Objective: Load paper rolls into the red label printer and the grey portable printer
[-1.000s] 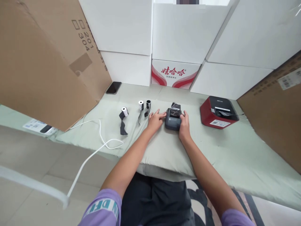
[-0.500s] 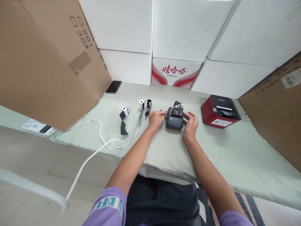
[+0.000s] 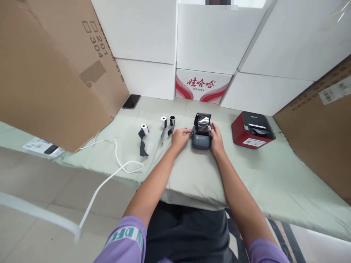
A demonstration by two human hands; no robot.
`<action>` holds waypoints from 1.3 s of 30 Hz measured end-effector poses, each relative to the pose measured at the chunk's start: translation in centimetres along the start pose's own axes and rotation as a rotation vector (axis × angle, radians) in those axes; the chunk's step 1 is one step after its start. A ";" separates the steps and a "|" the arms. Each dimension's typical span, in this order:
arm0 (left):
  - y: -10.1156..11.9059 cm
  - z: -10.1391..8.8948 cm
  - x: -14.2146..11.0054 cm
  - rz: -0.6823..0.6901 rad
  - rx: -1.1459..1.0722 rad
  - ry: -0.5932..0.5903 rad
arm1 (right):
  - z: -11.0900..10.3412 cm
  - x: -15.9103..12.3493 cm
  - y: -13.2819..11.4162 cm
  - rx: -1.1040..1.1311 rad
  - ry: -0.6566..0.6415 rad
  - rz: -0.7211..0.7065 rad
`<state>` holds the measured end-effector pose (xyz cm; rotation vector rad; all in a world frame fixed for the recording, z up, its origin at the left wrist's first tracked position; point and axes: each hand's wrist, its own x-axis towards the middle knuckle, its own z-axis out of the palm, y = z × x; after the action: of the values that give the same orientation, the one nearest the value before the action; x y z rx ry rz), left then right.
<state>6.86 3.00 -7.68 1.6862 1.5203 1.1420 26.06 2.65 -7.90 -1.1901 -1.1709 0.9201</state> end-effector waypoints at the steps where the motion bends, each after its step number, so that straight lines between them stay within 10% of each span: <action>1: 0.0 0.0 0.0 -0.005 0.004 -0.001 | -0.2 0.3 0.2 -0.028 -0.022 -0.006; 16: 0.5 -0.2 0.0 -0.027 0.061 -0.048 | -1.5 0.3 -1.6 -0.027 -0.024 -0.080; 22: 0.5 -0.2 0.1 -0.020 0.067 -0.041 | -1.7 1.8 -3.4 -0.636 -0.119 -0.153; 29: 0.6 -0.2 0.3 -0.026 0.075 -0.038 | 0.7 4.5 -5.9 -1.210 -0.343 0.105; 34: 0.7 -0.3 0.3 -0.047 0.113 -0.043 | 1.0 5.8 -6.7 -1.253 -0.449 0.144; 39: 0.9 -0.3 0.3 -0.067 0.148 -0.046 | -0.1 5.8 -8.6 -0.961 -0.281 -0.005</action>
<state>6.99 3.11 -6.72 1.7314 1.6544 0.9701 26.75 6.73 1.57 -1.8349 -1.9492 0.5060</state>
